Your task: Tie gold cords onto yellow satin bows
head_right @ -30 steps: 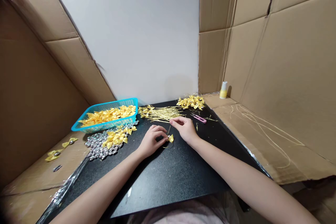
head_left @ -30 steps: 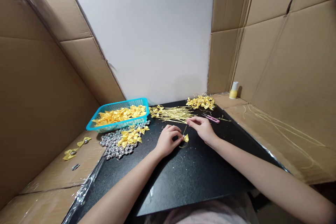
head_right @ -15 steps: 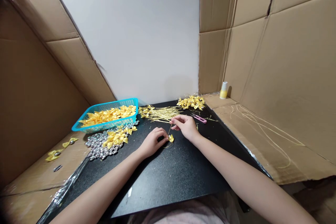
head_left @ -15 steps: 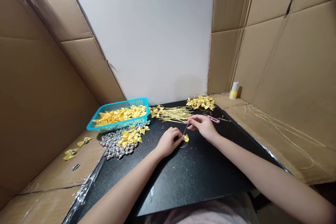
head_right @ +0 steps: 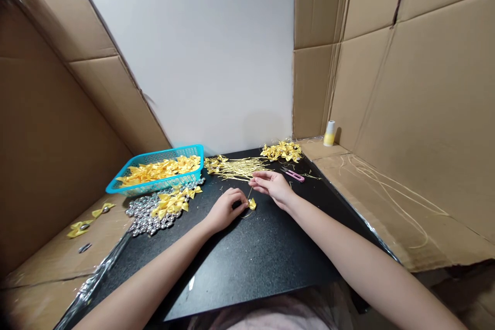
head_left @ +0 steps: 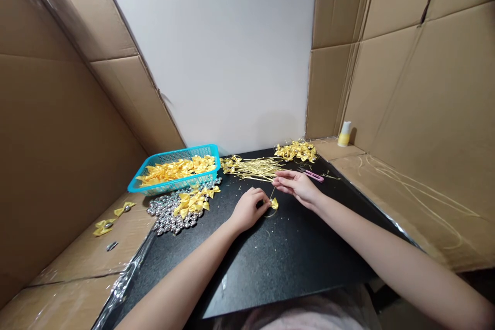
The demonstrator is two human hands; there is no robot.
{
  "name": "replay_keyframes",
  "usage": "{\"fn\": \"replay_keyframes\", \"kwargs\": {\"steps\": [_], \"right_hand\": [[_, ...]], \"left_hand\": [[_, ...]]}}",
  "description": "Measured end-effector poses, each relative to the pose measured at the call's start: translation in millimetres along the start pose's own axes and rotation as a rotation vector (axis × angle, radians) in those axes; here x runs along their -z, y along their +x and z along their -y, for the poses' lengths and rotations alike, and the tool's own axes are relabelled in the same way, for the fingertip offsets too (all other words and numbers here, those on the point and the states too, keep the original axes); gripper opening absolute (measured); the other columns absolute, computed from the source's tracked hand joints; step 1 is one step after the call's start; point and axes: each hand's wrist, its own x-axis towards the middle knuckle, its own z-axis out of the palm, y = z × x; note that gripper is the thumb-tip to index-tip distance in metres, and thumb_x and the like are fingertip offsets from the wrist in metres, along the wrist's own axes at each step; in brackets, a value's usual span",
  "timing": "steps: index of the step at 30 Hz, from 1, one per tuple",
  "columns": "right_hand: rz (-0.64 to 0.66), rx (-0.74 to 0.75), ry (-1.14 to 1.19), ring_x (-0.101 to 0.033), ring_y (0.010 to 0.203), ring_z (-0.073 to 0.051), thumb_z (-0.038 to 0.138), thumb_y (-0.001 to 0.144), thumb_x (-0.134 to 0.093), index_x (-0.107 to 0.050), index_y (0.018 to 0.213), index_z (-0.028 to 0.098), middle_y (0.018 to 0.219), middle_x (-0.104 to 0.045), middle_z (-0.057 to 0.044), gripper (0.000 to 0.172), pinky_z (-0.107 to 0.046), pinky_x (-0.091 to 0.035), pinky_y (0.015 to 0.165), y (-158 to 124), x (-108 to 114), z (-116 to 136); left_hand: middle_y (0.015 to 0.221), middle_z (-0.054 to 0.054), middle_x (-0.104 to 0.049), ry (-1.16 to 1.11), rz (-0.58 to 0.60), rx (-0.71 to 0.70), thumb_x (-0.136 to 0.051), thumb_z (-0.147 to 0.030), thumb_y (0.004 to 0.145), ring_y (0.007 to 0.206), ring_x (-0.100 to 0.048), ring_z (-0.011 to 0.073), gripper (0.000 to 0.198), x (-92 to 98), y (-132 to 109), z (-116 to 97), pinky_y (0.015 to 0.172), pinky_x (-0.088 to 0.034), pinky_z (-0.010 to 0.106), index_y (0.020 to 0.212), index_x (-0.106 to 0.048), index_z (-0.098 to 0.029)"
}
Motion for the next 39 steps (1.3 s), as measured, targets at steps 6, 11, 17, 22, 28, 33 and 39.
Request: {"fn": "replay_keyframes", "kwargs": {"steps": [6, 11, 17, 22, 28, 33, 39], "right_hand": [[-0.017, 0.022, 0.048, -0.073, 0.072, -0.013, 0.013, 0.071, -0.077, -0.071, 0.082, 0.018, 0.077, -0.075, -0.002, 0.013, -0.026, -0.061, 0.074, 2, 2, -1], [-0.027, 0.048, 0.081, -0.072, 0.069, -0.012, 0.016, 0.069, -0.078, -0.071, 0.081, 0.019, 0.075, -0.074, -0.001, 0.014, -0.025, -0.060, 0.074, 3, 3, 2], [-0.041, 0.080, 0.106, -0.072, 0.069, -0.013, 0.020, 0.064, -0.081, -0.071, 0.081, 0.020, 0.076, -0.074, 0.000, 0.020, -0.027, -0.060, 0.074, 4, 4, 5], [-0.037, 0.095, 0.115, -0.071, 0.068, -0.013, 0.023, 0.061, -0.084, -0.070, 0.080, 0.020, 0.075, -0.074, 0.000, 0.023, -0.028, -0.059, 0.076, 3, 4, 6], [-0.024, 0.116, 0.130, -0.070, 0.067, -0.013, 0.028, 0.057, -0.087, -0.071, 0.079, 0.021, 0.075, -0.074, 0.001, 0.028, -0.029, -0.060, 0.076, 1, 2, 12], [0.003, 0.120, 0.111, -0.070, 0.067, -0.014, 0.029, 0.057, -0.087, -0.070, 0.079, 0.021, 0.075, -0.074, 0.001, 0.028, -0.032, -0.060, 0.077, -1, 1, 14], [0.028, 0.123, 0.113, -0.070, 0.067, -0.012, 0.028, 0.061, -0.084, -0.070, 0.079, 0.022, 0.074, -0.073, 0.003, 0.024, -0.029, -0.059, 0.077, -3, 2, 17]], "left_hand": [[0.082, 0.003, -0.064, 0.011, -0.006, 0.004, -0.056, -0.021, 0.087, 0.080, -0.056, 0.0182, 0.013, -1.4, 1, 0, 0.076, -0.044, 0.031, 0.077, -0.063, -0.019], [0.081, 0.003, -0.064, 0.023, -0.007, -0.003, -0.055, -0.021, 0.087, 0.079, -0.055, 0.0180, 0.013, -2.3, 1, -2, 0.077, -0.044, 0.032, 0.077, -0.063, -0.019], [0.081, 0.003, -0.064, 0.032, -0.008, -0.006, -0.055, -0.019, 0.086, 0.078, -0.055, 0.0180, 0.013, -2.5, 2, -3, 0.075, -0.044, 0.031, 0.076, -0.063, -0.019], [0.081, 0.003, -0.064, 0.037, -0.010, -0.009, -0.055, -0.017, 0.085, 0.078, -0.055, 0.0179, 0.012, -3.3, 1, -2, 0.076, -0.044, 0.032, 0.076, -0.063, -0.019], [0.080, 0.003, -0.065, 0.050, -0.006, -0.013, -0.055, -0.018, 0.085, 0.077, -0.055, 0.0177, 0.014, -3.3, 1, -2, 0.074, -0.043, 0.031, 0.074, -0.063, -0.020], [0.080, 0.002, -0.065, 0.061, -0.007, -0.017, -0.055, -0.020, 0.087, 0.077, -0.055, 0.0174, 0.015, -3.1, 1, -2, 0.076, -0.042, 0.032, 0.076, -0.064, -0.020], [0.079, 0.002, -0.066, 0.061, -0.005, -0.027, -0.057, -0.019, 0.086, 0.076, -0.054, 0.0171, 0.014, -2.6, 1, -4, 0.073, -0.041, 0.030, 0.074, -0.064, -0.020]]}}
